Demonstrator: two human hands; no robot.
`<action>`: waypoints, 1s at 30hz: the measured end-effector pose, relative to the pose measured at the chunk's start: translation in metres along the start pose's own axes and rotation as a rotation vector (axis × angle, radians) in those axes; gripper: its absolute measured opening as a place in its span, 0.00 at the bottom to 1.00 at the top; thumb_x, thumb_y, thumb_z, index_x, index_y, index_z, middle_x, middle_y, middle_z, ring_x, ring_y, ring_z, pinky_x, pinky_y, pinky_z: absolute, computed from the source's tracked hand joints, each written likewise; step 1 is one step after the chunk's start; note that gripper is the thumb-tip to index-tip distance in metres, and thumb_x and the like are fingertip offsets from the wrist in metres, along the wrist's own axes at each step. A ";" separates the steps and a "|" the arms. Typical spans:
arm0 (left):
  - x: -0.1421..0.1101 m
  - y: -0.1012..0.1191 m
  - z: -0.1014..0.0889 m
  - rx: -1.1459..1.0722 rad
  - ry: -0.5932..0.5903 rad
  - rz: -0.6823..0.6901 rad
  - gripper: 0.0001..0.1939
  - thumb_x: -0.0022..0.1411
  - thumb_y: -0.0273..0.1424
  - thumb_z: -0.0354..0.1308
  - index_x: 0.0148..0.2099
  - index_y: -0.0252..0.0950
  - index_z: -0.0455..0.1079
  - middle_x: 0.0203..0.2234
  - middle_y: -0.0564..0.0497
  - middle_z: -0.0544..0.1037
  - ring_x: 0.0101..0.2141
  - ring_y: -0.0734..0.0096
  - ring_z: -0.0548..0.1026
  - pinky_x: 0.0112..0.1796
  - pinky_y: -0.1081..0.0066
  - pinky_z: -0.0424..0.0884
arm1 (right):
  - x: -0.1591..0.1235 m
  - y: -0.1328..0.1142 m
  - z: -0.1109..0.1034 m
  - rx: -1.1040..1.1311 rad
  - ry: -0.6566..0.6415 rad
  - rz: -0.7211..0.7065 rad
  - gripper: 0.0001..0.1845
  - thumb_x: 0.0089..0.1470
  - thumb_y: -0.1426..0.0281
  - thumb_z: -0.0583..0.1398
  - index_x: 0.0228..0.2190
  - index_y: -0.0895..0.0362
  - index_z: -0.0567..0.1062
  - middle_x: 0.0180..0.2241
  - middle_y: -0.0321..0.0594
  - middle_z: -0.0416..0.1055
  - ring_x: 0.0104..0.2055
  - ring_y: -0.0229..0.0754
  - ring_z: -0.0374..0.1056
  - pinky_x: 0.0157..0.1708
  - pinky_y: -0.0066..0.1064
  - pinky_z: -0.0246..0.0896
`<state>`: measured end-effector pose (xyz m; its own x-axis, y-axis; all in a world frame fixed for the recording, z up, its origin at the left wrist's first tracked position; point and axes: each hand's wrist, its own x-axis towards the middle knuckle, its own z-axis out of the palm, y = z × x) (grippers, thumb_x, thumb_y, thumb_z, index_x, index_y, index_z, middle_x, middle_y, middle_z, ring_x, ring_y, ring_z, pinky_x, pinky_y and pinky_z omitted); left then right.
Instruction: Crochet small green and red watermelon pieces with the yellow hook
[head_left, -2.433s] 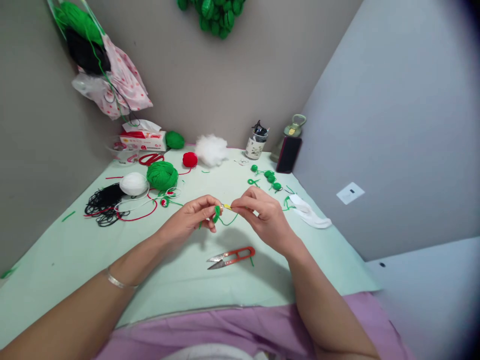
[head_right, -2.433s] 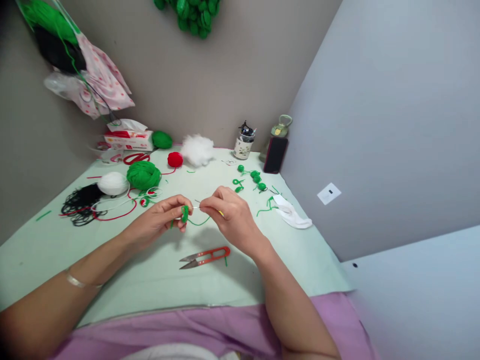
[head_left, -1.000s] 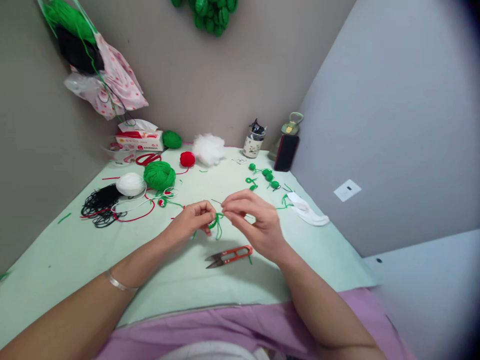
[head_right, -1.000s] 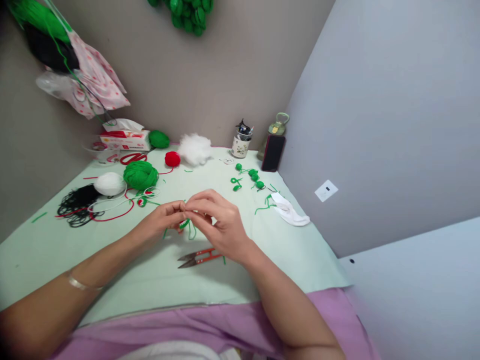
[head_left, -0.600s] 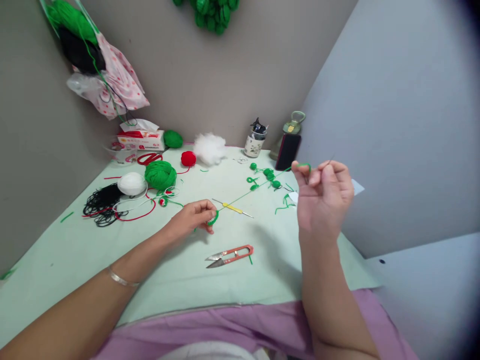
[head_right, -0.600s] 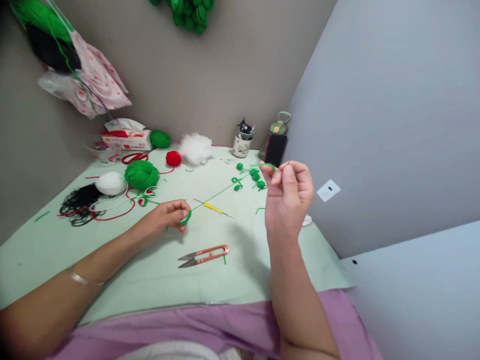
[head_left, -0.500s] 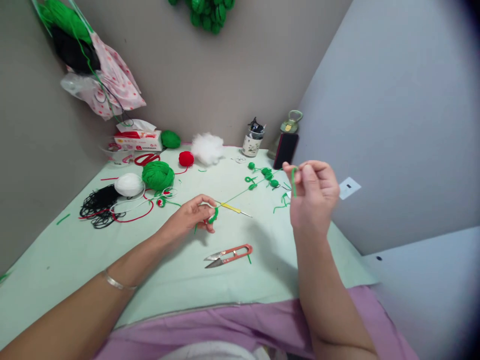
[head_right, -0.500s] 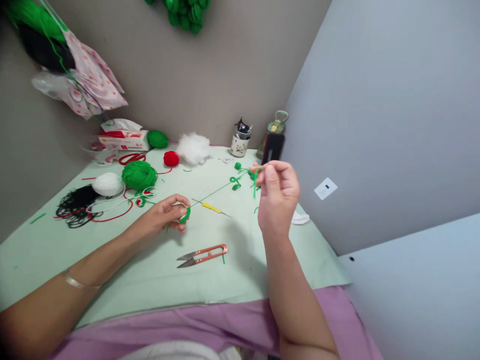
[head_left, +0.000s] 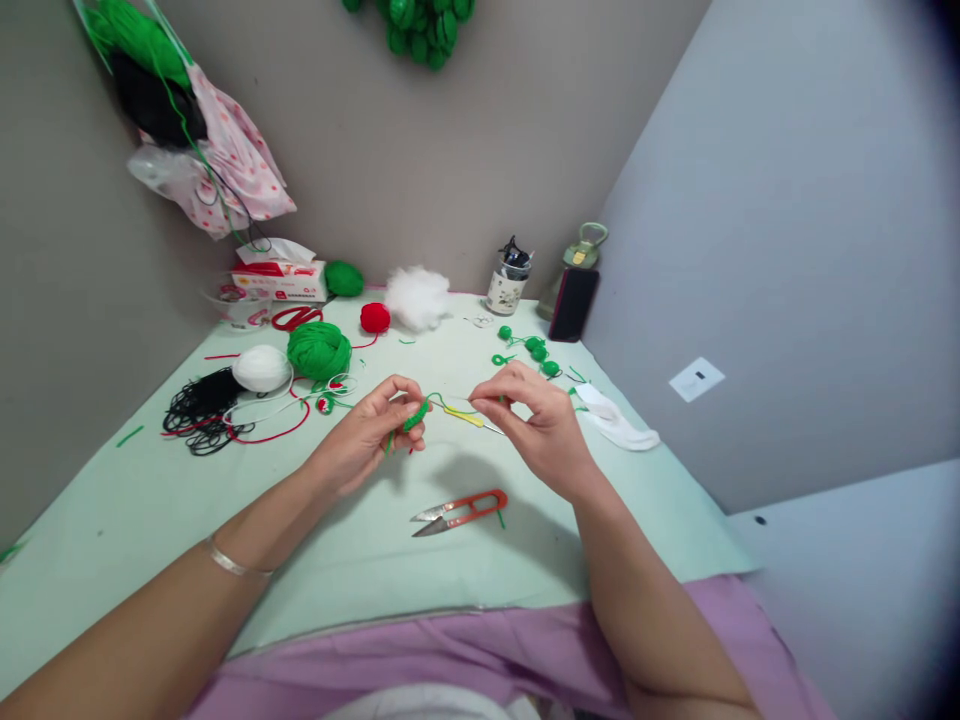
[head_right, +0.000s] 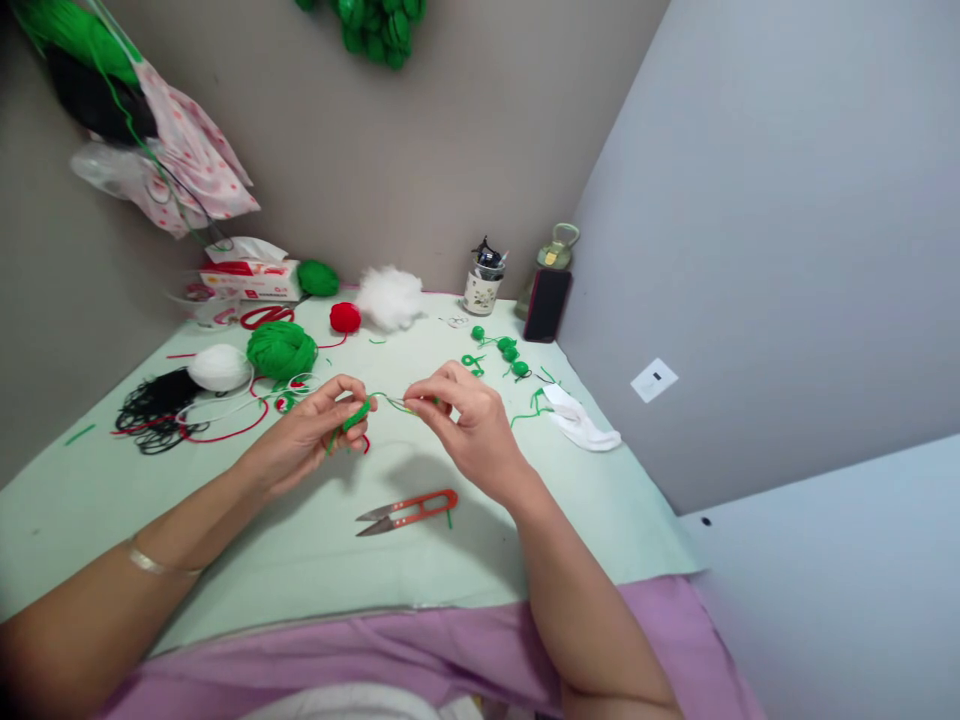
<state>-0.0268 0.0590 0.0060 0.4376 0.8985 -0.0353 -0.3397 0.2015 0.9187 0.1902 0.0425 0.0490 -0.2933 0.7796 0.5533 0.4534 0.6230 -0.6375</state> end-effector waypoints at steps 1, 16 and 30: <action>0.000 0.000 0.000 0.008 0.003 -0.004 0.05 0.64 0.31 0.59 0.40 0.39 0.65 0.27 0.58 0.67 0.26 0.80 0.69 0.32 0.77 0.73 | 0.000 0.001 0.002 0.003 -0.007 -0.007 0.05 0.60 0.72 0.60 0.34 0.54 0.77 0.29 0.37 0.68 0.32 0.37 0.64 0.32 0.31 0.58; -0.005 -0.003 0.010 0.021 -0.035 0.008 0.16 0.66 0.44 0.54 0.40 0.35 0.69 0.31 0.53 0.72 0.29 0.75 0.74 0.35 0.70 0.76 | -0.003 0.006 0.028 0.009 -0.136 0.101 0.03 0.60 0.71 0.60 0.34 0.55 0.76 0.29 0.35 0.66 0.29 0.35 0.62 0.30 0.28 0.57; -0.003 -0.004 0.003 0.267 0.103 0.030 0.12 0.57 0.37 0.65 0.42 0.38 0.74 0.24 0.54 0.76 0.29 0.70 0.76 0.36 0.70 0.69 | -0.002 0.008 0.015 0.002 -0.076 0.085 0.06 0.60 0.71 0.60 0.36 0.53 0.79 0.27 0.35 0.66 0.28 0.36 0.61 0.30 0.29 0.56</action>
<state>-0.0240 0.0545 0.0032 0.3387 0.9403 -0.0334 -0.1143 0.0764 0.9905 0.1818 0.0469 0.0351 -0.3167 0.8325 0.4546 0.4777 0.5541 -0.6818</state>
